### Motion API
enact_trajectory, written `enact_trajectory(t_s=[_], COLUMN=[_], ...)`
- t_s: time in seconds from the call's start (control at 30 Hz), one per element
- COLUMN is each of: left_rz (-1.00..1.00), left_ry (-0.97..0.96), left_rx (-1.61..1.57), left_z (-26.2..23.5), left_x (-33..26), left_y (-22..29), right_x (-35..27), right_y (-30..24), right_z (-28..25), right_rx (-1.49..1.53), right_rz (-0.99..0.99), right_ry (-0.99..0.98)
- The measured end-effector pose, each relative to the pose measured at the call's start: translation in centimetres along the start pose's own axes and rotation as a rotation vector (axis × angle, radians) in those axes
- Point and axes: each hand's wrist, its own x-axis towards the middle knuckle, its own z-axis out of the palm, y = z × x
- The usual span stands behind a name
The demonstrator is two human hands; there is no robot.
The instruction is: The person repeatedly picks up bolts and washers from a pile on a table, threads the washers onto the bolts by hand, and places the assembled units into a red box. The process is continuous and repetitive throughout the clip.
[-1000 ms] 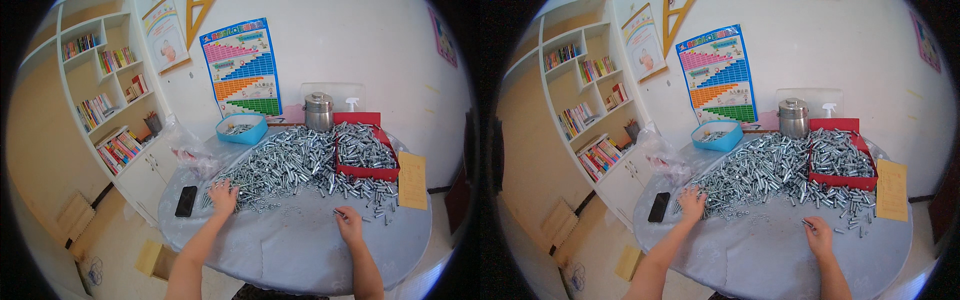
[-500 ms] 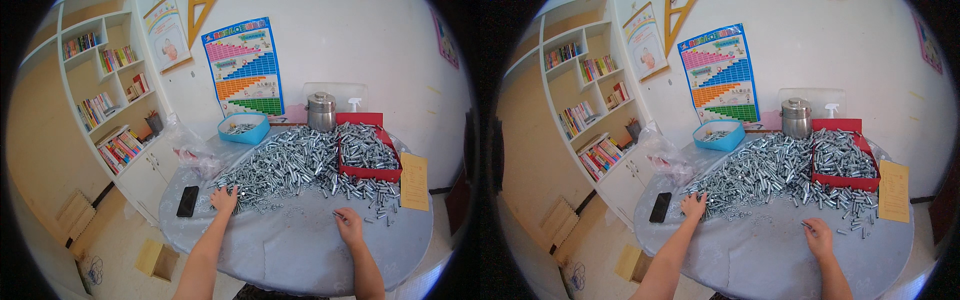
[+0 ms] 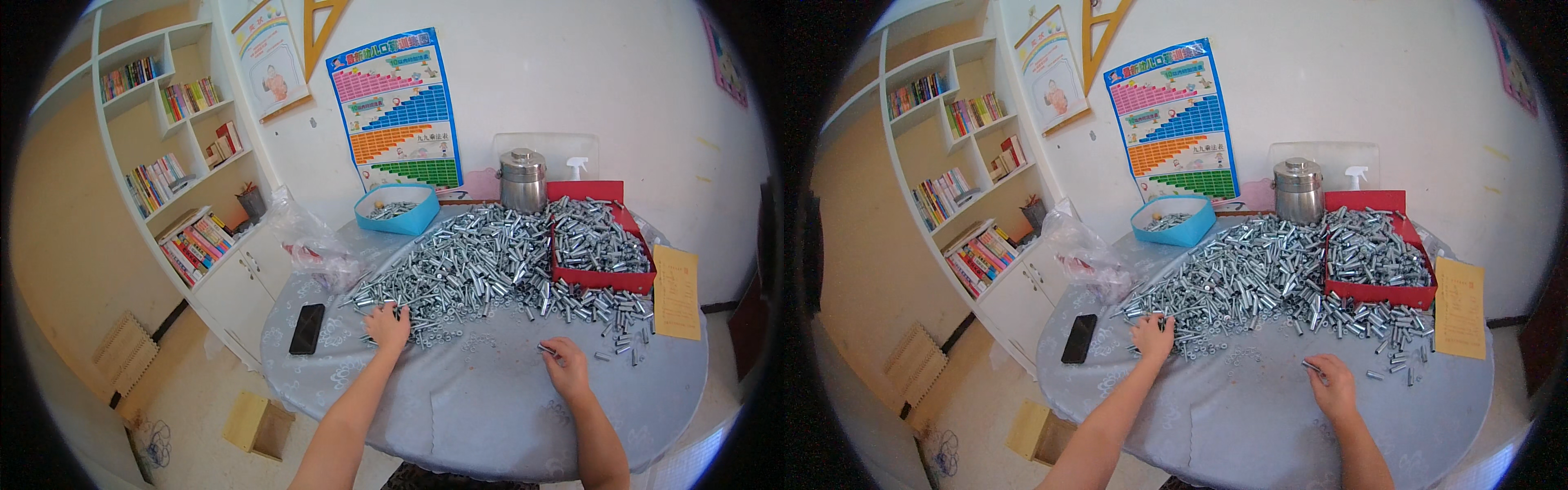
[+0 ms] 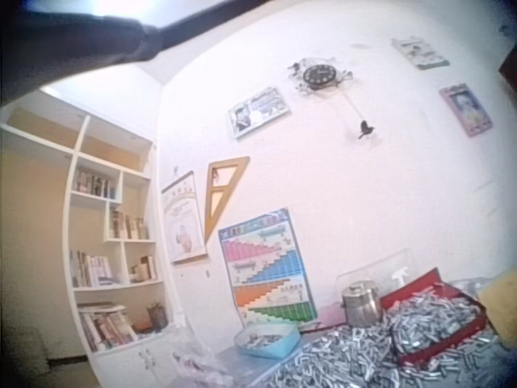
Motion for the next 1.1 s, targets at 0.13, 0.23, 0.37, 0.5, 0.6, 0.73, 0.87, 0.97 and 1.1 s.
enact_trajectory(t_s=[0.13,0.23,0.37,0.5,0.6,0.73,0.87,0.97,1.1], left_rz=[0.128,0.211,0.252,0.318,0.372,0.37,0.383,0.457,0.541], left_ry=[0.079,0.124,0.07,0.049,0.02,0.028,-0.026,-0.082,-0.163], left_rx=[-0.047,-0.116,-0.176,-0.232,-0.265,-0.274,-0.287,-0.328,-0.397], left_z=[0.4,0.4,-0.1,0.3,0.0,0.3,-0.4,-0.6,-0.3], left_x=[-1.5,-2.2,-3.4,-4.1,-4.5,-5.1,-5.7,-6.8,-8.8], left_y=[0.6,1.4,3.1,4.1,4.6,5.4,6.3,7.6,10.1], right_x=[0.0,0.0,0.0,-0.1,0.0,0.0,-0.1,-0.1,-0.2], right_y=[-0.1,-0.2,0.0,0.0,-0.5,-0.6,-0.8,-0.7,-0.3], right_z=[0.2,0.0,-0.1,0.1,-0.1,0.0,0.1,0.0,-0.5], right_rx=[0.003,-0.01,-0.018,-0.017,-0.008,0.003,0.013,0.012,-0.005], right_rz=[0.004,0.014,0.014,0.002,0.01,0.023,0.007,0.012,0.013], right_ry=[-0.005,-0.02,-0.025,-0.008,-0.015,-0.022,-0.006,-0.008,0.004])
